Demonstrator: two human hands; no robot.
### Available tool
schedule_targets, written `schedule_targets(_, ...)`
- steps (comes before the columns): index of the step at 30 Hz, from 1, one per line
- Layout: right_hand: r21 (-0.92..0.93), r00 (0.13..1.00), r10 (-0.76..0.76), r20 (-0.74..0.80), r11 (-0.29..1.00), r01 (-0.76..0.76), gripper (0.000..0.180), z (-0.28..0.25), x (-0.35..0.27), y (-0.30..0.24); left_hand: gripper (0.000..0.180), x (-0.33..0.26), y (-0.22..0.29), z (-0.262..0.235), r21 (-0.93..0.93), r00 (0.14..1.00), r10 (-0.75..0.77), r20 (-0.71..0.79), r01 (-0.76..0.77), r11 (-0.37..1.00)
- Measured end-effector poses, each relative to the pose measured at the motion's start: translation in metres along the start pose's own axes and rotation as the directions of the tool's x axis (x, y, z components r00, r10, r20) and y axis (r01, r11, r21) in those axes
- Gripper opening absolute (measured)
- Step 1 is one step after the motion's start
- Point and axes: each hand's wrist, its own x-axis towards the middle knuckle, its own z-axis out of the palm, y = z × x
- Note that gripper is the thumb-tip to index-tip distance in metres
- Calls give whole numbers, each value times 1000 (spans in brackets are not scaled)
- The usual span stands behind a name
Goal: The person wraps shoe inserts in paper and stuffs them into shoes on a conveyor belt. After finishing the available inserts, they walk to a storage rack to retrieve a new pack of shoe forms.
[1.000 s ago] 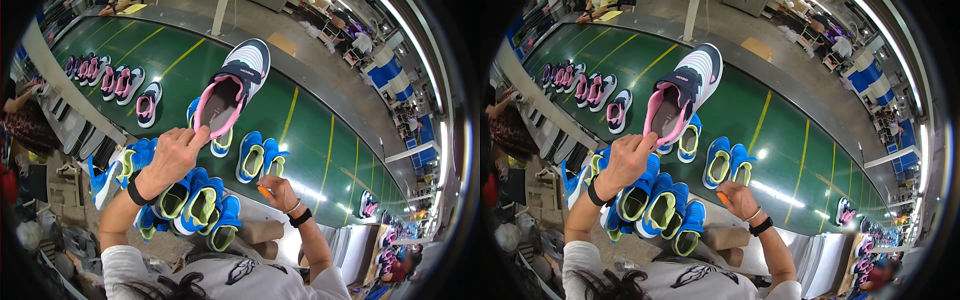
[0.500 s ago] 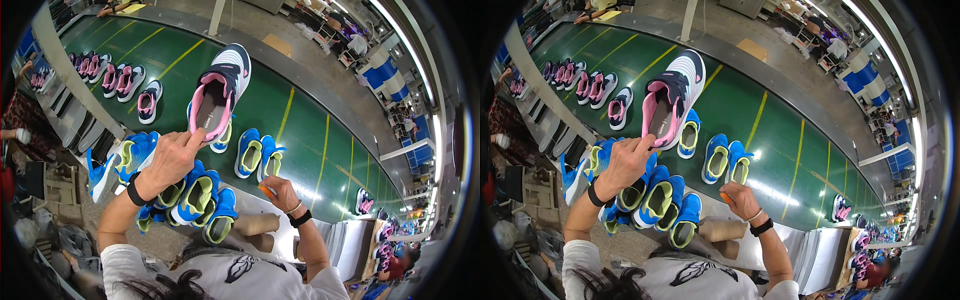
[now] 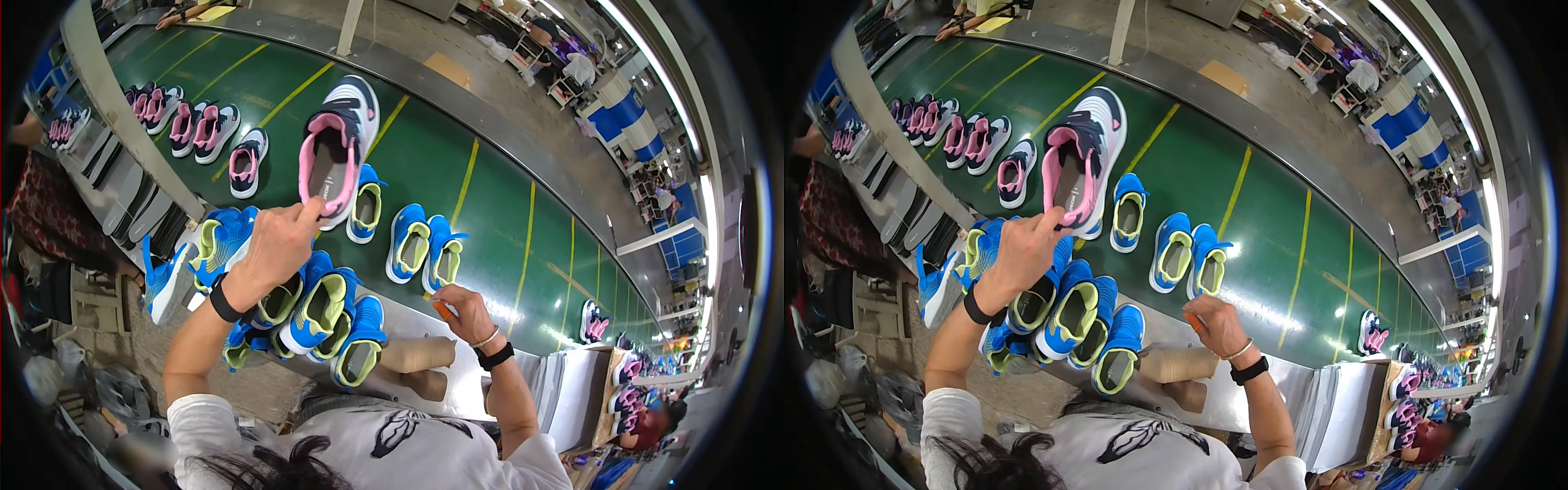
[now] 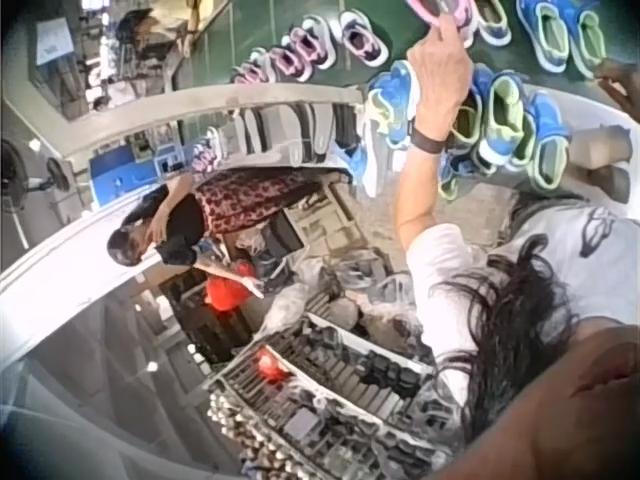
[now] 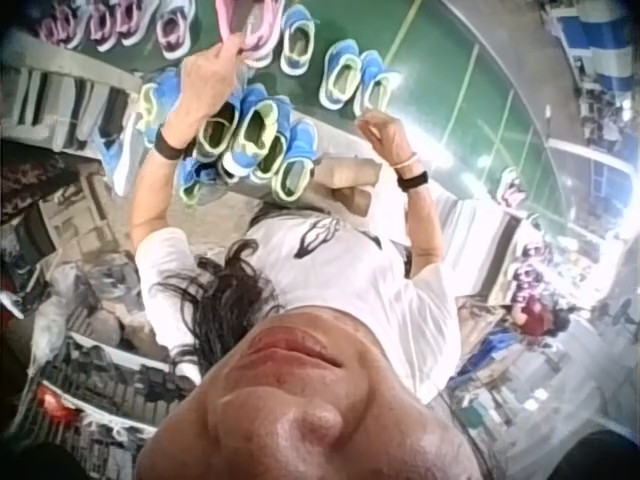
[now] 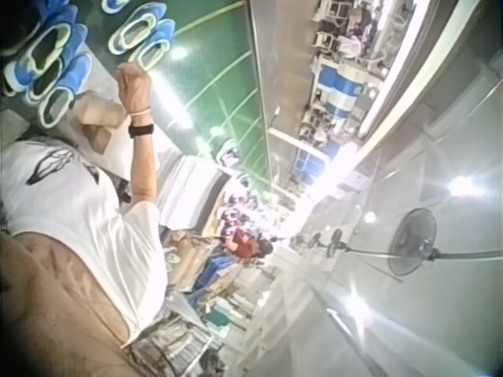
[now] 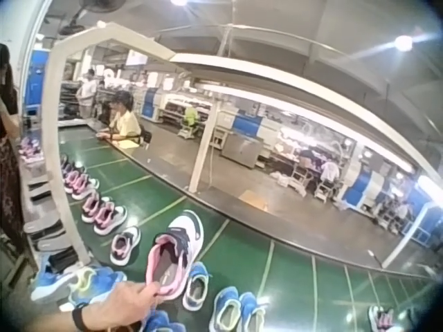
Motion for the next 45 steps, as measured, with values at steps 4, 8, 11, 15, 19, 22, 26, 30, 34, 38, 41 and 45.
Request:
schedule_targets(4,-22,998,52,-45,998,-53,13,-6,-19,2,20,7,-38,22,71,993,-95,69,91,993)
schedule_targets(8,-59,989,134,-59,989,-138,10,-23,-41,-10,19,11,-77,37,200,982,-119,148,88,976)
schedule_targets(11,-53,977,184,-112,980,-191,10,-30,-69,-8,21,7,-54,40,150,986,-108,128,88,985)
schedule_targets(15,-77,957,263,-124,959,-274,11,-33,-102,0,25,11,30,7,-24,993,119,6,-119,993)
schedule_targets(19,115,908,329,-261,944,-309,19,-33,-87,-4,24,12,98,-15,-127,919,392,-36,-393,911)
schedule_targets(22,759,933,324,-159,644,-95,52,-33,-62,-7,32,5,133,-16,-175,870,491,-43,-491,853)
schedule_targets(26,946,947,194,-255,254,202,82,-29,-45,-23,37,-3,167,-9,-282,855,515,-52,-508,814)
schedule_targets(30,936,953,251,-169,345,75,84,-33,-66,-20,35,-9,193,3,-347,855,519,-23,-493,798)
schedule_targets(34,940,939,249,-238,302,158,78,-41,-86,-21,32,-12,216,13,-340,861,504,-73,-496,799)
schedule_targets(38,904,892,395,-219,427,33,104,-52,-98,-22,28,-13,234,17,-333,864,495,-94,-496,802)
schedule_targets(41,893,907,342,-245,445,73,103,-55,-105,-15,27,-16,245,20,-320,868,489,-91,-490,811)
schedule_targets(45,911,926,323,-193,409,47,101,-58,-111,-9,26,-25,257,25,-299,889,451,-83,-454,840)
